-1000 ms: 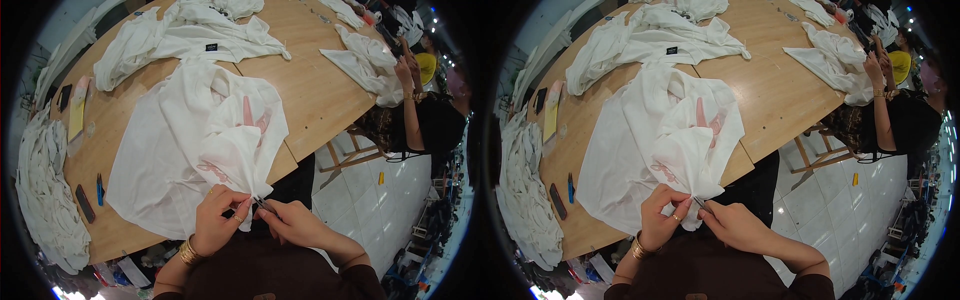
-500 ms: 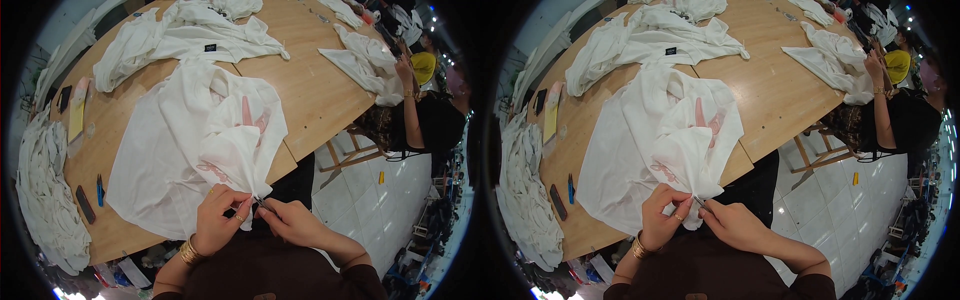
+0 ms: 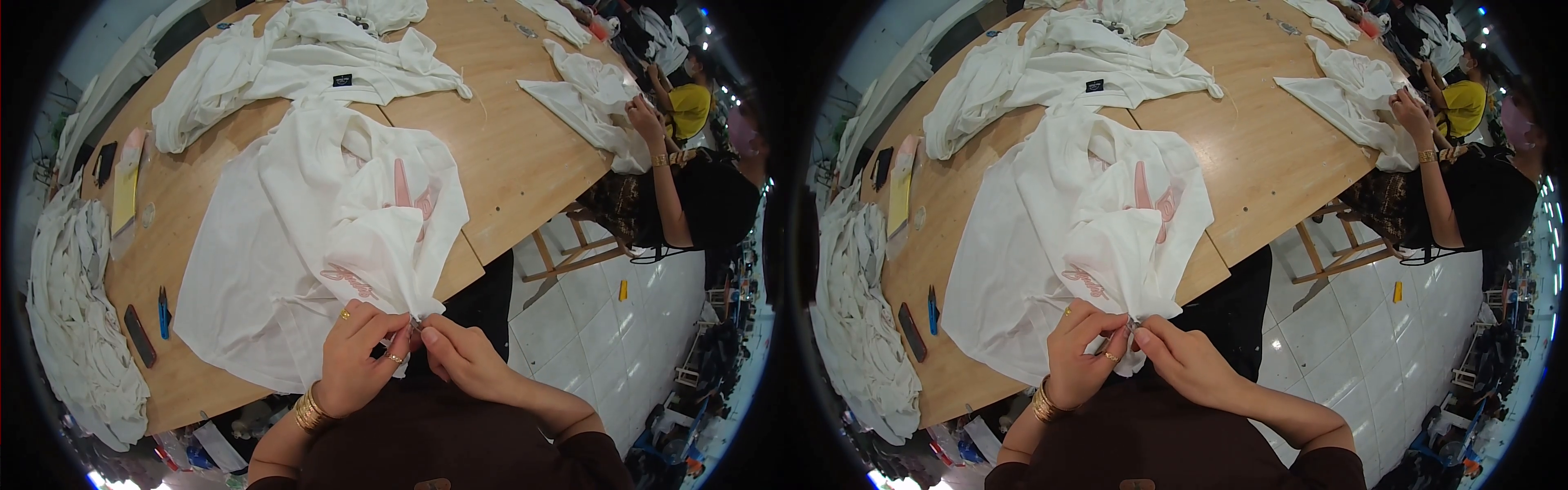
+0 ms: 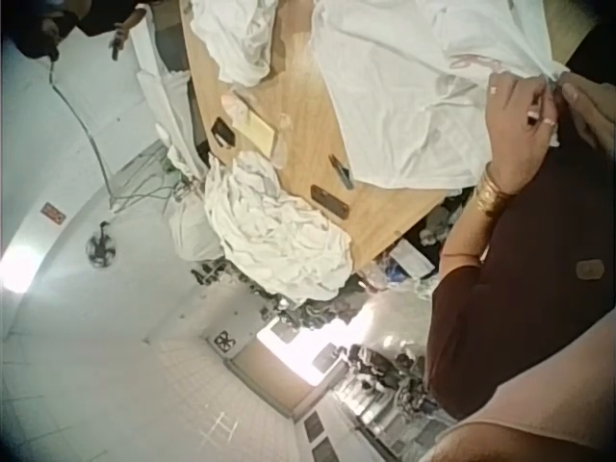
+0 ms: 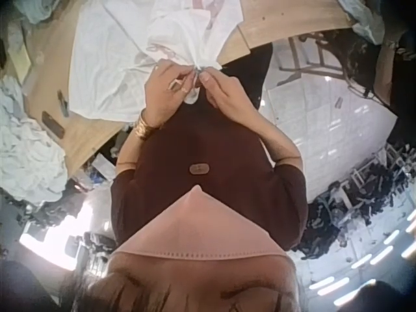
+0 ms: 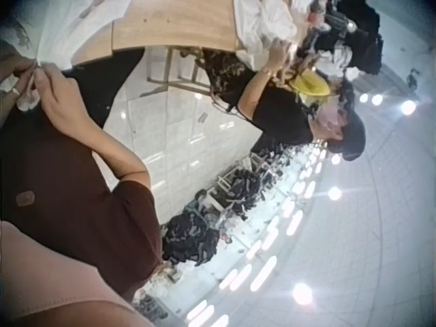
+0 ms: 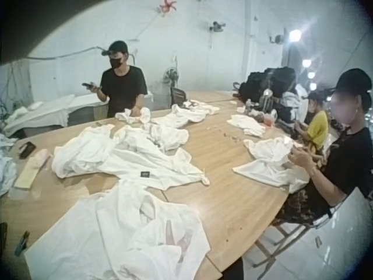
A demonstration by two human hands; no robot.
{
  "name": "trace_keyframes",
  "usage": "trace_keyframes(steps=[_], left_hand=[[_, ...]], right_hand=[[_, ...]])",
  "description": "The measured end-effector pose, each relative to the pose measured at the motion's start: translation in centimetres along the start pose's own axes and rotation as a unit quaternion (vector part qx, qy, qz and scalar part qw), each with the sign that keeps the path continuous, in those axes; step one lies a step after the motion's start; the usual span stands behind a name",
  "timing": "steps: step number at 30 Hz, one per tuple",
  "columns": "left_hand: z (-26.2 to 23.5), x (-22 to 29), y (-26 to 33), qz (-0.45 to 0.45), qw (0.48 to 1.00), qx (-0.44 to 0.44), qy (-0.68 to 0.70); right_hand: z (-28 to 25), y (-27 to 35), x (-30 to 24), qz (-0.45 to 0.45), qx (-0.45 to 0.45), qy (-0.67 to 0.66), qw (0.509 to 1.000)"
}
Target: Trim excess threads and perform quality control on white garments using scissors.
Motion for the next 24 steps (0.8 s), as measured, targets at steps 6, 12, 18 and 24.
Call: trace_keyframes(steps=[6,12,18,24], left_hand=[[0.2,-0.1,0.5,-0.028,0.999,-0.025,0.031],[-0.3,-0.4,0.8,-0.084,0.992,-0.023,0.087],[-0.3,-0.5,0.8,-0.067,0.995,-0.023,0.071],[-0.4,-1.5,1.1,-0.141,0.980,-0.085,0.114]], right_hand=[[0.0,-0.2,0.0,0.014,0.011,0.060,0.998],[-0.3,-0.8,1.7,-0.044,0.129,0.040,0.990],[-0.4,-0.9,0.7,-0.095,0.174,0.101,0.975],[-1.3,-2.1,2.7,-0.183,0.222,0.291,0.913]])
Point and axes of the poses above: each hand's wrist, its own y-axis away from the middle knuckle, its own z-axis out of the palm, x = y × z, the point moved 2 cm from there along -y, towards the middle knuckle, and after that the axes turned 3 degrees about y, right-handed, at the moved point
